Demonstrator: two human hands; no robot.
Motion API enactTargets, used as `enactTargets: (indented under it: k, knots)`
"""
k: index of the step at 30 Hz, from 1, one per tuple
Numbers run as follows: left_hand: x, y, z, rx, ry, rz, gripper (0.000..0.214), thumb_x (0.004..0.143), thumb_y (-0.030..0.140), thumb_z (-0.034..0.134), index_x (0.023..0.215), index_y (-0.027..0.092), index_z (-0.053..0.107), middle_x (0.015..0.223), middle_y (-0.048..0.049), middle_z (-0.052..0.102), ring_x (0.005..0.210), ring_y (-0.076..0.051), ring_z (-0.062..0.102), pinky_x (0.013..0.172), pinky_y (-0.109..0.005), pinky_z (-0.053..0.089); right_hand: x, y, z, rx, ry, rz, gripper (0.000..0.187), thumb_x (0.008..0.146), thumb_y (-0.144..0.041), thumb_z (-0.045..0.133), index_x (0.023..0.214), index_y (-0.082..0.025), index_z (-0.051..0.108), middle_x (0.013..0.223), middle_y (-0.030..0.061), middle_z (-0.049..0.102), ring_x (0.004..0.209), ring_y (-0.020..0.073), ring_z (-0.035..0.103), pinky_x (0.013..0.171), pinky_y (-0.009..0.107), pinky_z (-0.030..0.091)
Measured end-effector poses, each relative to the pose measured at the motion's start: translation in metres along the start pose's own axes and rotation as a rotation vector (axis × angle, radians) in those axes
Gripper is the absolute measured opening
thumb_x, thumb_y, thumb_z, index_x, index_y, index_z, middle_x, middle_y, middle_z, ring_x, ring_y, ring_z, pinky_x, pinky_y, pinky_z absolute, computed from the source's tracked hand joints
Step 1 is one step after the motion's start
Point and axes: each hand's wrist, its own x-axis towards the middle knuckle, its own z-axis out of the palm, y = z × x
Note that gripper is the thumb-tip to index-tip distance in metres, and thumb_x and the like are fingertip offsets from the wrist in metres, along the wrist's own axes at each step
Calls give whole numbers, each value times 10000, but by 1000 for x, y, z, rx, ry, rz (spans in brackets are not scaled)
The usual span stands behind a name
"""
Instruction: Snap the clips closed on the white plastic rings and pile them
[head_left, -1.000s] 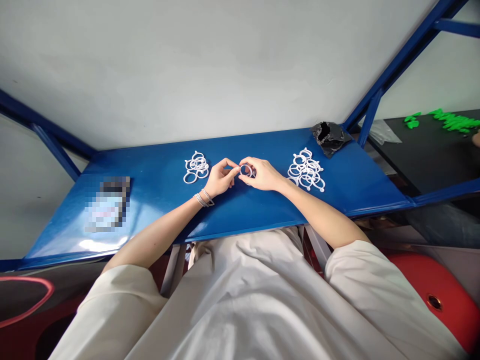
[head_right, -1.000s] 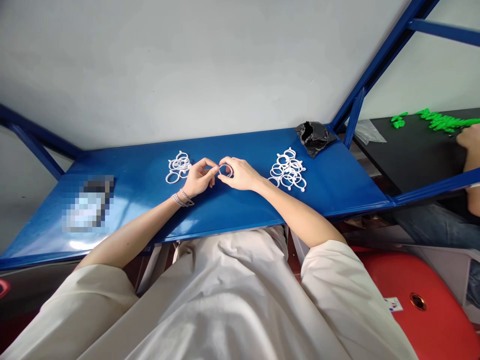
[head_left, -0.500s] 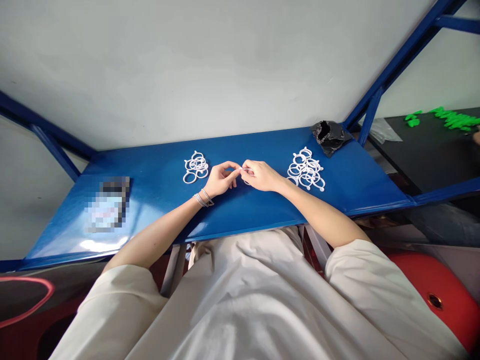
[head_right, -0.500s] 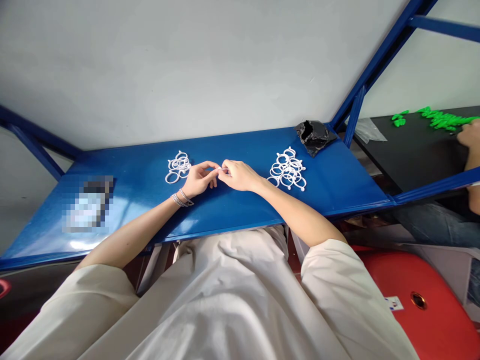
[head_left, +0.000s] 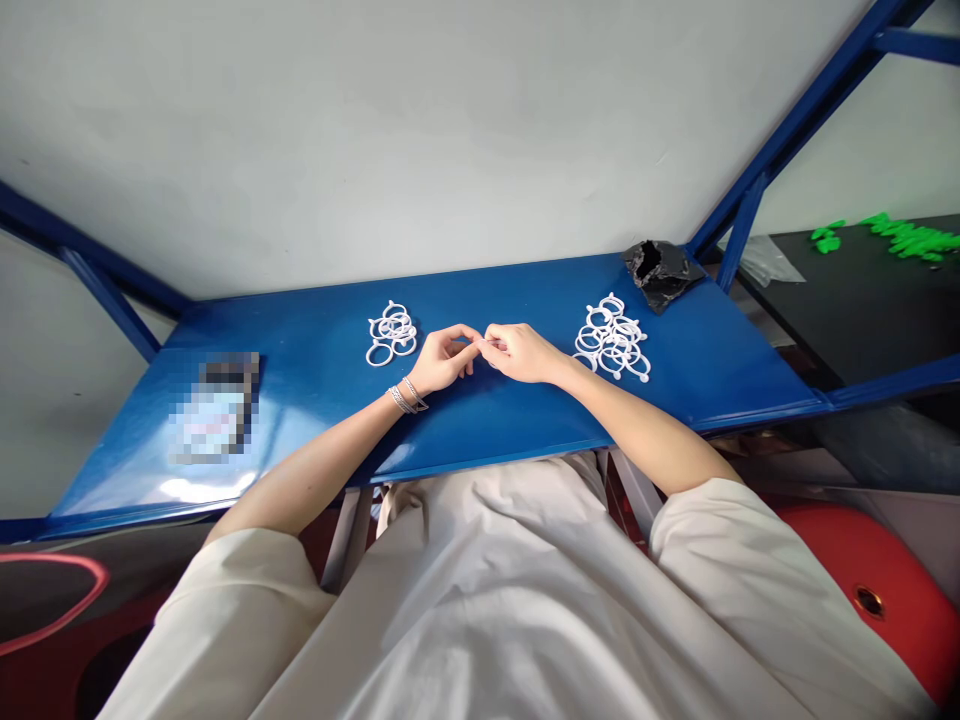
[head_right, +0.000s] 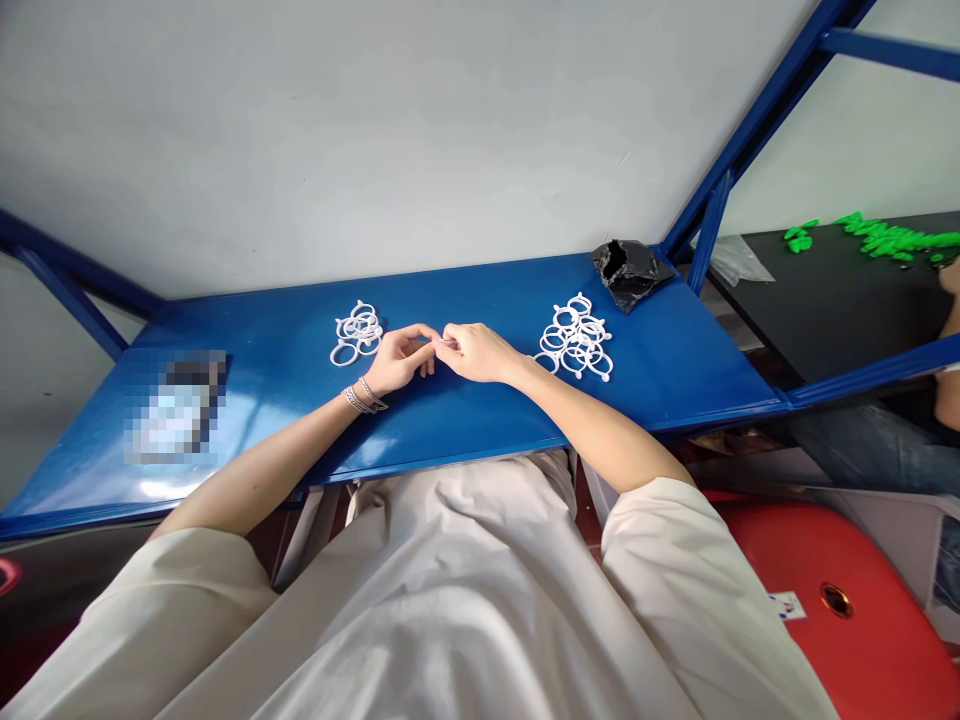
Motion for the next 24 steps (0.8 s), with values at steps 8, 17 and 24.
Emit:
enactTargets:
  k: [8, 17, 24]
  knots:
    - [1, 3, -1, -65, -43, -11, 573, 893, 725, 711, 884, 156, 641, 596, -3, 642, 446, -107, 589, 441, -214, 483, -1, -2, -5, 47, 32, 0, 228, 1007, -302, 519, 798, -212, 520, 715, 17, 654, 626, 148, 523, 626, 287, 305]
    - [1, 1, 1, 50, -68, -17, 574, 834, 714, 780, 909, 158, 660, 635, 7, 630, 472, -92, 568, 454, -202, 463, 0, 2, -4, 68, 93, -69, 322, 1030, -367, 455, 741, -234, 403, 648, -22, 521, 589, 133, 414, 619, 301, 279]
    - [1, -2, -1, 47, -78, -21, 553, 843, 699, 777, 920, 164, 662, 643, 5, 627, 483, -99, 574, 452, -203, 453, 2, 4, -2, 188, 109, -81, 330, 1031, -413, 452, 756, -232, 431, 668, -26, 489, 623, 136, 383, 618, 293, 294]
